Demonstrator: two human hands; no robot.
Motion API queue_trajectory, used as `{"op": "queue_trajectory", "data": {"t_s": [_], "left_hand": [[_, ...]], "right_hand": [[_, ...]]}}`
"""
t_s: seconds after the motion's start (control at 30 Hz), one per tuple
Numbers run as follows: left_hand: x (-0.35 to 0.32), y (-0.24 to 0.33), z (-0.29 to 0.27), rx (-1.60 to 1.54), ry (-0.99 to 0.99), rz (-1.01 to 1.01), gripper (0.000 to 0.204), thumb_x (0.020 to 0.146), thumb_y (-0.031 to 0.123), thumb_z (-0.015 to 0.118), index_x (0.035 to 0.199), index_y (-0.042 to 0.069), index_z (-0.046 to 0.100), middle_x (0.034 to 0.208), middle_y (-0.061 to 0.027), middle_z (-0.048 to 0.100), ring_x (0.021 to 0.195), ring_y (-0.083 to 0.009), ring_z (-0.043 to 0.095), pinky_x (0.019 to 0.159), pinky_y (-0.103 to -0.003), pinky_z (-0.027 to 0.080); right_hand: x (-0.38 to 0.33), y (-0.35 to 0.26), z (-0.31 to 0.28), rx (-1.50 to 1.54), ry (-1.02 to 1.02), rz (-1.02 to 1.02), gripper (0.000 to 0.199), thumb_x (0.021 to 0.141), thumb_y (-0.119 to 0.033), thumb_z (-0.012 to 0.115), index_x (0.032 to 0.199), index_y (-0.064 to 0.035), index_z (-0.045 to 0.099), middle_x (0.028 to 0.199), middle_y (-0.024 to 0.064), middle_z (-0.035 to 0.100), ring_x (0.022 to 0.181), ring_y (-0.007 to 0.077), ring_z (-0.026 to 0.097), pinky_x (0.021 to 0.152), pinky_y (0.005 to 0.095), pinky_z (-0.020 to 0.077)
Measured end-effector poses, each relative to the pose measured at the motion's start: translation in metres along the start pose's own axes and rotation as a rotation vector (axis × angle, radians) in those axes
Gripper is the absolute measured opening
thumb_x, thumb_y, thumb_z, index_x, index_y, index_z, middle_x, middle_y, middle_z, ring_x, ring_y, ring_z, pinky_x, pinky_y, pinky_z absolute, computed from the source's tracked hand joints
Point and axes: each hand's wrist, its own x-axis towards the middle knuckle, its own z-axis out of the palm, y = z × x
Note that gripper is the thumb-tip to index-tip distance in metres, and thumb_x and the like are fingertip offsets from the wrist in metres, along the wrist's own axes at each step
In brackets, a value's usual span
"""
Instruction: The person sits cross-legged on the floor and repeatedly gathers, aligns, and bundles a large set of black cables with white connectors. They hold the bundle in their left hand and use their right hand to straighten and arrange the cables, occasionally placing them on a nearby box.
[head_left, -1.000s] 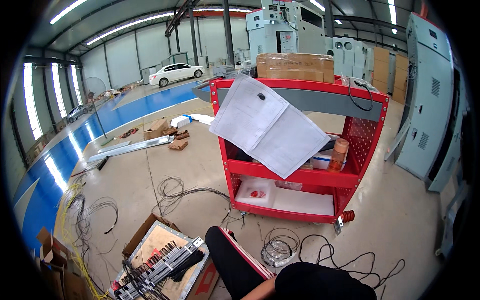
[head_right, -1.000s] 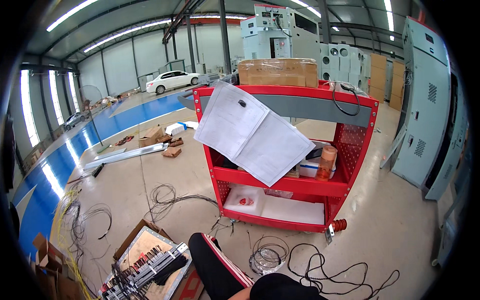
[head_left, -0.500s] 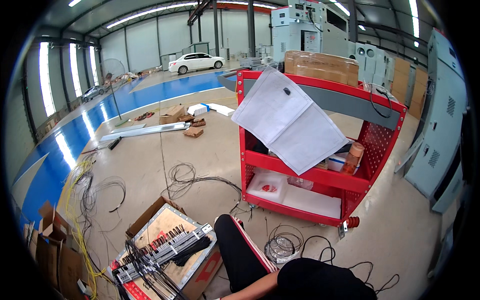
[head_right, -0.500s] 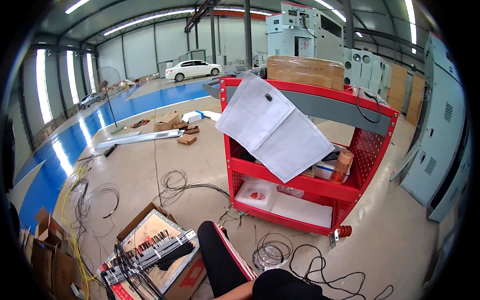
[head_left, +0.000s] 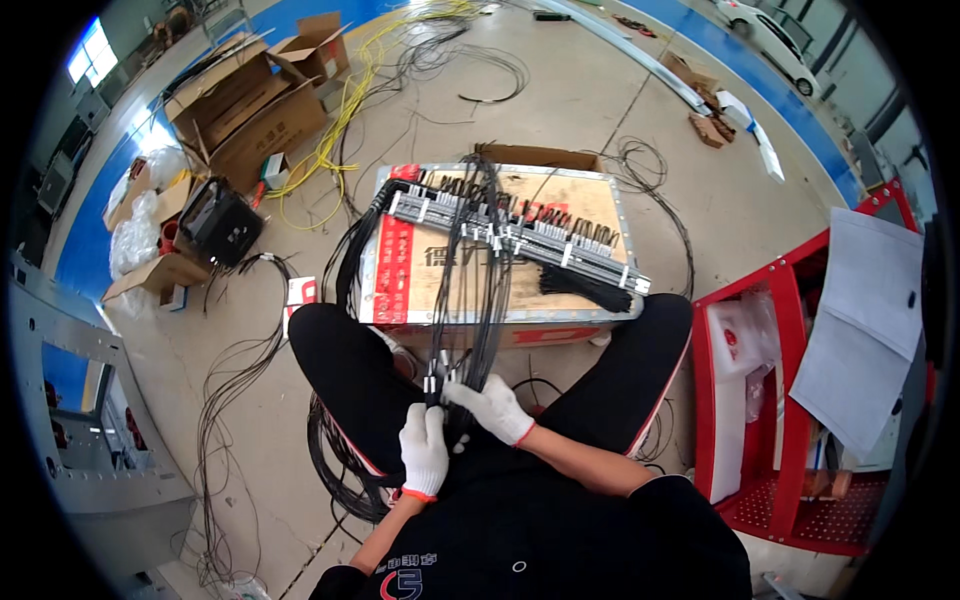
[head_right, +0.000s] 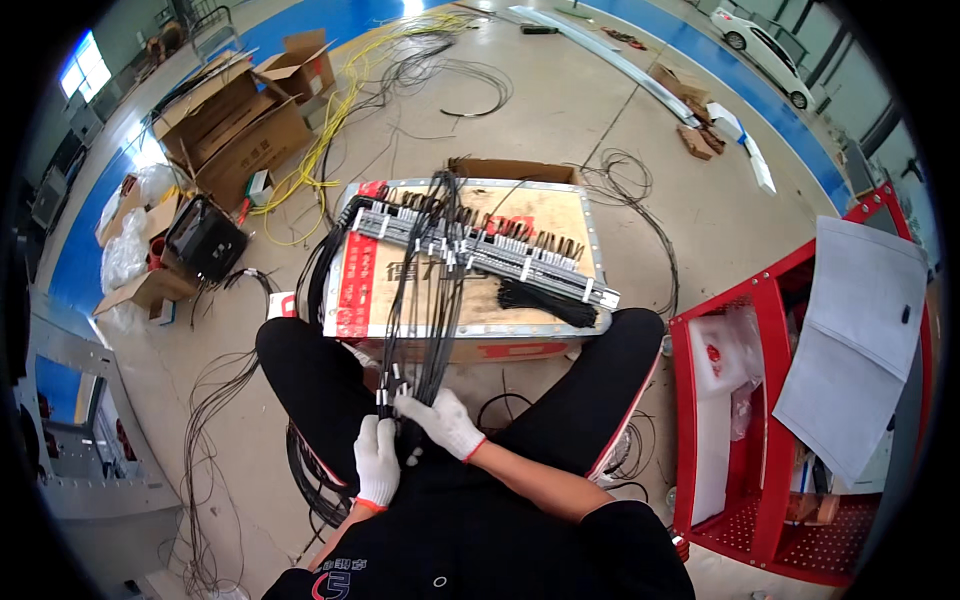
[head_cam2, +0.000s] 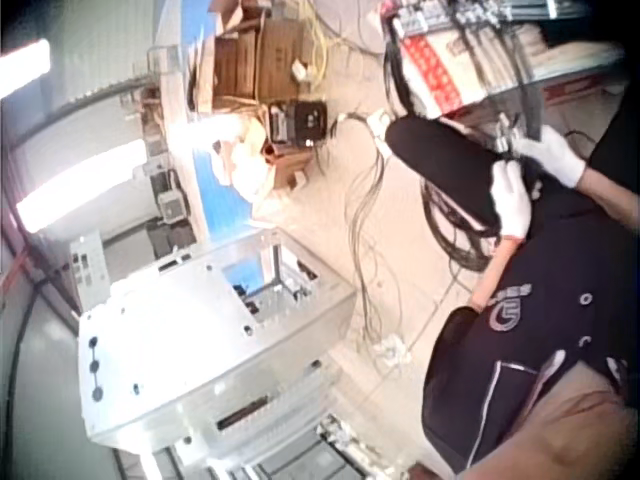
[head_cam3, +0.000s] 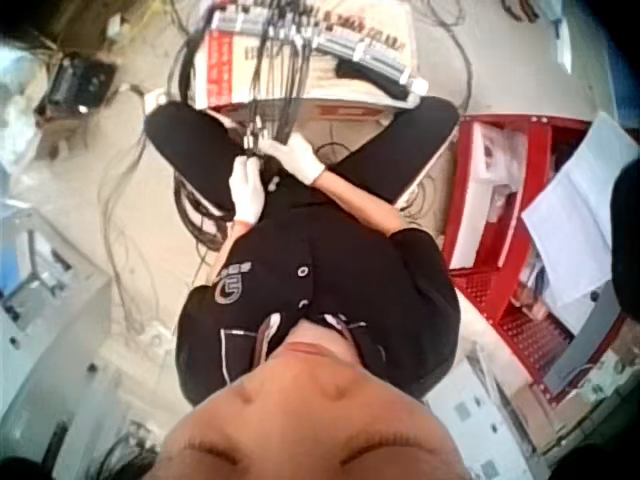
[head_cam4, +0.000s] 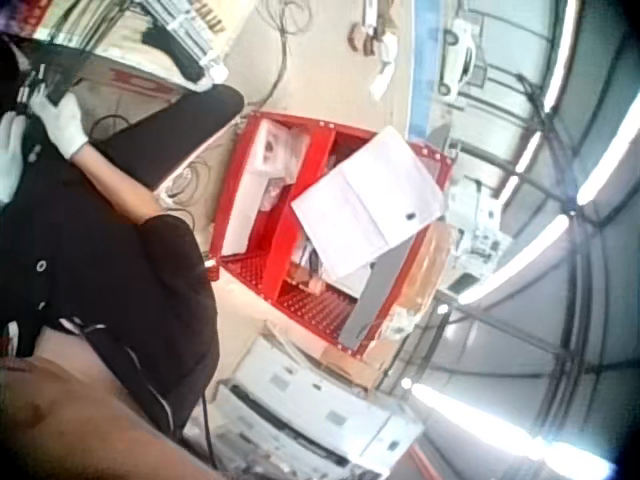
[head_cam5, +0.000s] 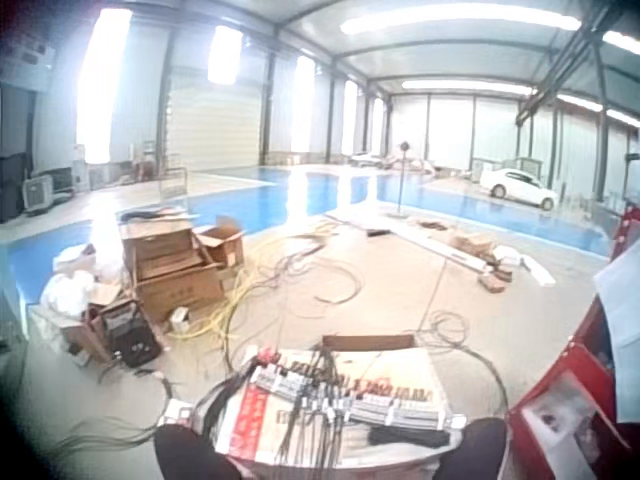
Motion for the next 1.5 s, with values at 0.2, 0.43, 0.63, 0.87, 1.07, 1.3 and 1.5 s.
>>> {"op": "queue_trajectory", "data": {"t_s": [0.2, 0.43, 0.63, 0.87, 1.07, 1.3, 1.5], "left_hand": [[0.002, -0.015, 0.005, -0.089, -0.043, -0.125, 0.018, 0.101, 0.014, 0.049, 0.094, -0.002, 0.054, 0.067, -0.0102, 0.066, 0.053, -0.0152, 0.065, 0.045, -0.028, 0.049], [0.007, -0.012, 0.011, -0.051, -0.076, -0.124, 0.02, 0.102, 0.017, 0.048, 0.096, -0.001, 0.054, 0.066, -0.0079, 0.065, 0.048, -0.0105, 0.058, 0.044, -0.026, 0.045], [0.008, -0.019, 0.006, -0.077, -0.076, -0.148, 0.019, 0.101, 0.017, 0.05, 0.1, -0.001, 0.056, 0.066, -0.0088, 0.066, 0.049, -0.0131, 0.061, 0.047, -0.028, 0.048], [0.008, -0.027, 0.007, -0.124, -0.109, -0.121, 0.021, 0.102, 0.018, 0.047, 0.099, -0.001, 0.053, 0.07, -0.0105, 0.068, 0.052, -0.0147, 0.065, 0.046, -0.027, 0.049], [0.011, -0.025, 0.003, -0.291, -0.137, -0.15, 0.023, 0.102, 0.018, 0.044, 0.091, -0.001, 0.051, 0.069, -0.012, 0.067, 0.051, -0.0151, 0.063, 0.046, -0.027, 0.048], [0.01, -0.026, 0.004, -0.198, -0.142, -0.125, 0.024, 0.101, 0.018, 0.045, 0.089, -0.001, 0.052, 0.068, -0.0096, 0.067, 0.05, -0.0129, 0.06, 0.048, -0.028, 0.048], [0.009, -0.016, 0.004, -0.121, -0.191, -0.085, 0.022, 0.101, 0.016, 0.044, 0.086, 0.001, 0.05, 0.068, -0.0093, 0.066, 0.05, -0.0112, 0.058, 0.047, -0.025, 0.046]], "right_hand": [[0.025, -0.025, -0.006, 0.137, 0.184, 0.091, 0.031, 0.095, -0.029, 0.062, 0.08, -0.0028, 0.067, 0.075, 0.0021, 0.063, 0.07, 0.0076, 0.053, 0.064, 0.0266, 0.0428], [0.135, -0.062, -0.057, 0.757, 0.216, 0.133, 0.022, 0.1, -0.027, 0.059, 0.09, -0.0079, 0.063, 0.072, -0.0023, 0.059, 0.059, 0.0093, 0.054, 0.055, 0.0236, 0.0462], [0.145, -0.06, -0.064, 0.433, 0.149, 0.087, 0.017, 0.097, -0.021, 0.063, 0.098, -0.0046, 0.069, 0.08, 0.0011, 0.066, 0.07, 0.009, 0.062, 0.06, 0.0242, 0.0515], [0.005, -0.012, -0.024, -0.097, -0.179, 0.226, 0.029, 0.095, -0.029, 0.064, 0.107, -0.003, 0.07, 0.094, 0.0046, 0.069, 0.087, 0.0113, 0.061, 0.082, 0.0291, 0.0495], [0.016, 0.017, -0.016, 0.738, -0.173, 0.246, 0.021, 0.099, -0.021, 0.06, 0.107, -0.0021, 0.066, 0.095, 0.003, 0.066, 0.087, 0.0131, 0.063, 0.079, 0.029, 0.051], [0.092, -0.038, -0.035, 0.796, 0.057, 0.282, 0.019, 0.098, -0.023, 0.063, 0.102, -0.0053, 0.066, 0.084, 0.001, 0.065, 0.074, 0.0111, 0.06, 0.069, 0.0271, 0.0518], [0.152, -0.057, -0.064, 0.531, 0.118, 0.206, 0.018, 0.098, -0.024, 0.062, 0.097, -0.0069, 0.068, 0.08, 0.0001, 0.064, 0.066, 0.0099, 0.059, 0.057, 0.0264, 0.0491]]}}
